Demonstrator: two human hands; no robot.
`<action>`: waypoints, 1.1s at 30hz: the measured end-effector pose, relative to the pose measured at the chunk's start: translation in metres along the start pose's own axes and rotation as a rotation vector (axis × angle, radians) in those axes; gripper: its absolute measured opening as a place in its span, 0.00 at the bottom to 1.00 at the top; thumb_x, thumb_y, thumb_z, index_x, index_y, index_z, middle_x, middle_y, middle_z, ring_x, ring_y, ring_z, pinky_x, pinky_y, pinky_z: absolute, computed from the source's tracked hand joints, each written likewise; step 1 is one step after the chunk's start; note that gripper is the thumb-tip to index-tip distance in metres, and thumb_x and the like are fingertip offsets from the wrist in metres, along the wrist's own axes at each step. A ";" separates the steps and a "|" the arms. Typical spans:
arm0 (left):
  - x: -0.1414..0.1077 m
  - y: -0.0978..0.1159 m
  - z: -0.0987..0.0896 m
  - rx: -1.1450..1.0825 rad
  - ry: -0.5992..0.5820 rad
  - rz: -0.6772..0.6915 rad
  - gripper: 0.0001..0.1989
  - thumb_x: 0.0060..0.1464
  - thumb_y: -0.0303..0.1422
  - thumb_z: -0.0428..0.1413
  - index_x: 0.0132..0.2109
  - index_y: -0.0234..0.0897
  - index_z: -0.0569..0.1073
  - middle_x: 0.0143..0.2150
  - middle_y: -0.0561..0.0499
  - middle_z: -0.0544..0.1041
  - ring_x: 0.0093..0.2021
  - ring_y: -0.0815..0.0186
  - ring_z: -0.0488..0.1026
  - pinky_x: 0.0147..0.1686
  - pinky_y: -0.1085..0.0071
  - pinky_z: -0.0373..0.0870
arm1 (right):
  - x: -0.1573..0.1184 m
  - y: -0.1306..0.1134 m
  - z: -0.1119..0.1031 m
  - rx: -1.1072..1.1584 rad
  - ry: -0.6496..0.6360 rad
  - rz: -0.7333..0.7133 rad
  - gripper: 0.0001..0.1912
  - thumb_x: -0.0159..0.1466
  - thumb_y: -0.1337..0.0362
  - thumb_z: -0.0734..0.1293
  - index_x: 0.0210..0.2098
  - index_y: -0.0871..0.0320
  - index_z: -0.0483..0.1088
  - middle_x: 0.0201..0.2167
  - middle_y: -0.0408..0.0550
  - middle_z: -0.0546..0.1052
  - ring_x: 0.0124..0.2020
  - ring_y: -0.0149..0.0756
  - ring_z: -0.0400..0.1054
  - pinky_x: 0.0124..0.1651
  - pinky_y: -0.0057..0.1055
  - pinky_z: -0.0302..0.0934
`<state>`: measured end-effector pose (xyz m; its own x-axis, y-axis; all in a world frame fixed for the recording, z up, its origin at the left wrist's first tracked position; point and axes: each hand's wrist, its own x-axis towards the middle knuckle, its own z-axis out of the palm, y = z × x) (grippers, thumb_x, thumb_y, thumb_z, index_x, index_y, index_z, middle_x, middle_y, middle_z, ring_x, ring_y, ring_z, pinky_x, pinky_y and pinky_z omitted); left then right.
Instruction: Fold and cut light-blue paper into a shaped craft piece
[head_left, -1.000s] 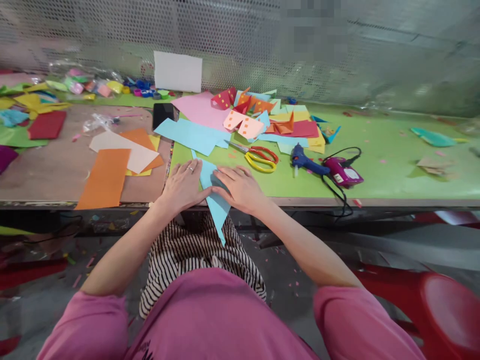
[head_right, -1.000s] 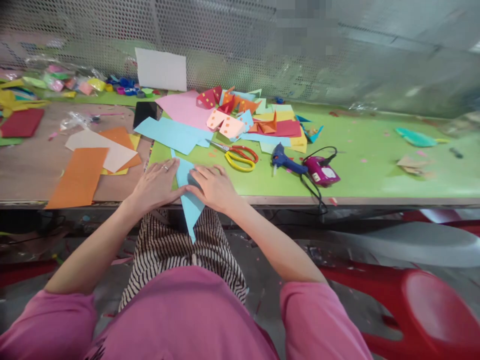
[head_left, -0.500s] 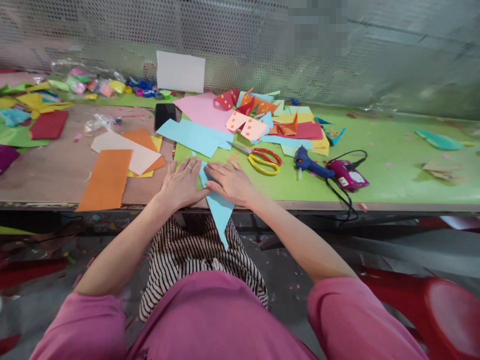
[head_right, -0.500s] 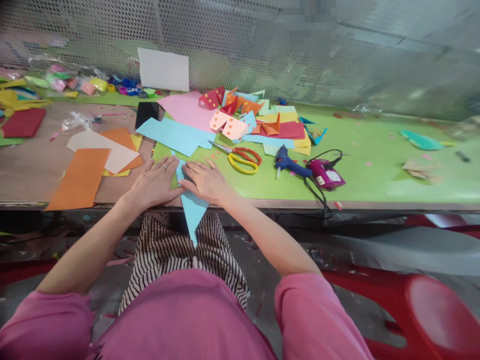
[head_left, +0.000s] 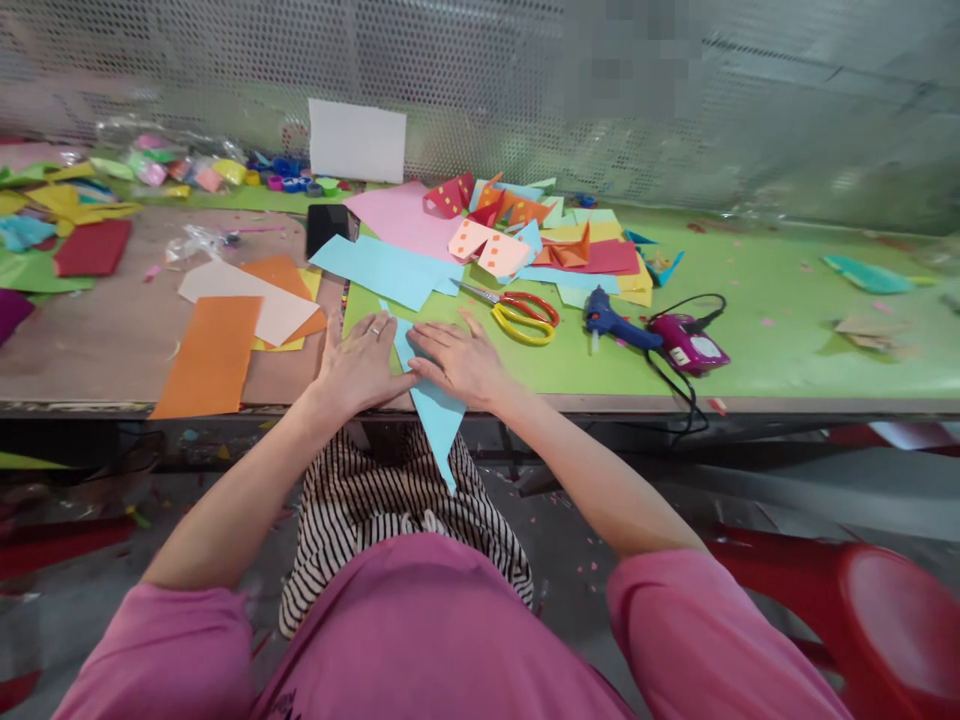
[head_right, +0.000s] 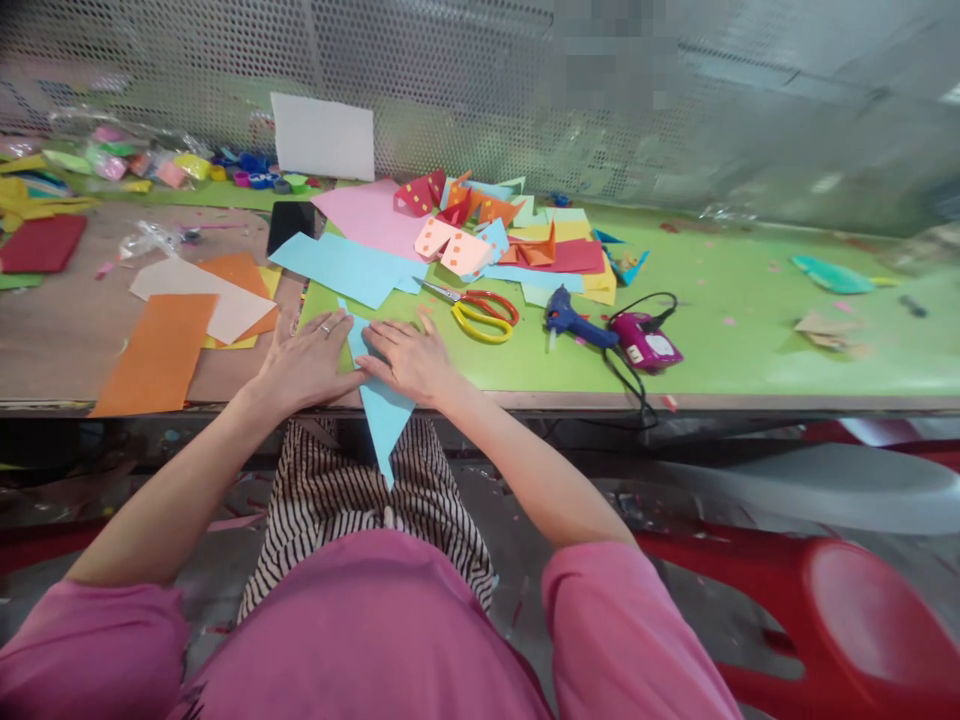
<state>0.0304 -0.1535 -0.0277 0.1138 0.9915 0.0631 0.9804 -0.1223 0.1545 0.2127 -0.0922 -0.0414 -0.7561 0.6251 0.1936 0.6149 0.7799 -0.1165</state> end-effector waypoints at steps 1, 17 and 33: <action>-0.001 0.001 -0.001 -0.003 -0.012 -0.002 0.37 0.64 0.50 0.49 0.71 0.29 0.61 0.75 0.34 0.60 0.74 0.46 0.57 0.73 0.36 0.39 | -0.001 0.000 -0.001 0.002 -0.012 0.005 0.31 0.76 0.46 0.51 0.66 0.57 0.68 0.66 0.53 0.72 0.69 0.47 0.65 0.76 0.58 0.39; 0.018 0.002 -0.009 0.024 -0.061 -0.092 0.38 0.64 0.48 0.47 0.71 0.24 0.60 0.76 0.34 0.57 0.75 0.43 0.52 0.72 0.36 0.40 | -0.038 -0.001 -0.017 0.109 -0.009 -0.237 0.27 0.77 0.49 0.52 0.62 0.55 0.71 0.67 0.51 0.71 0.69 0.40 0.64 0.76 0.50 0.41; 0.044 -0.008 -0.011 0.072 -0.097 -0.155 0.37 0.68 0.47 0.40 0.72 0.21 0.58 0.75 0.31 0.58 0.74 0.40 0.55 0.70 0.40 0.47 | -0.038 0.008 -0.002 0.233 0.061 -0.359 0.24 0.75 0.49 0.58 0.56 0.57 0.76 0.56 0.50 0.81 0.68 0.42 0.65 0.75 0.52 0.48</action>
<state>0.0263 -0.1096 -0.0157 -0.0275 0.9983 -0.0519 0.9959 0.0319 0.0842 0.2466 -0.1095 -0.0478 -0.8940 0.3152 0.3185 0.2429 0.9381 -0.2468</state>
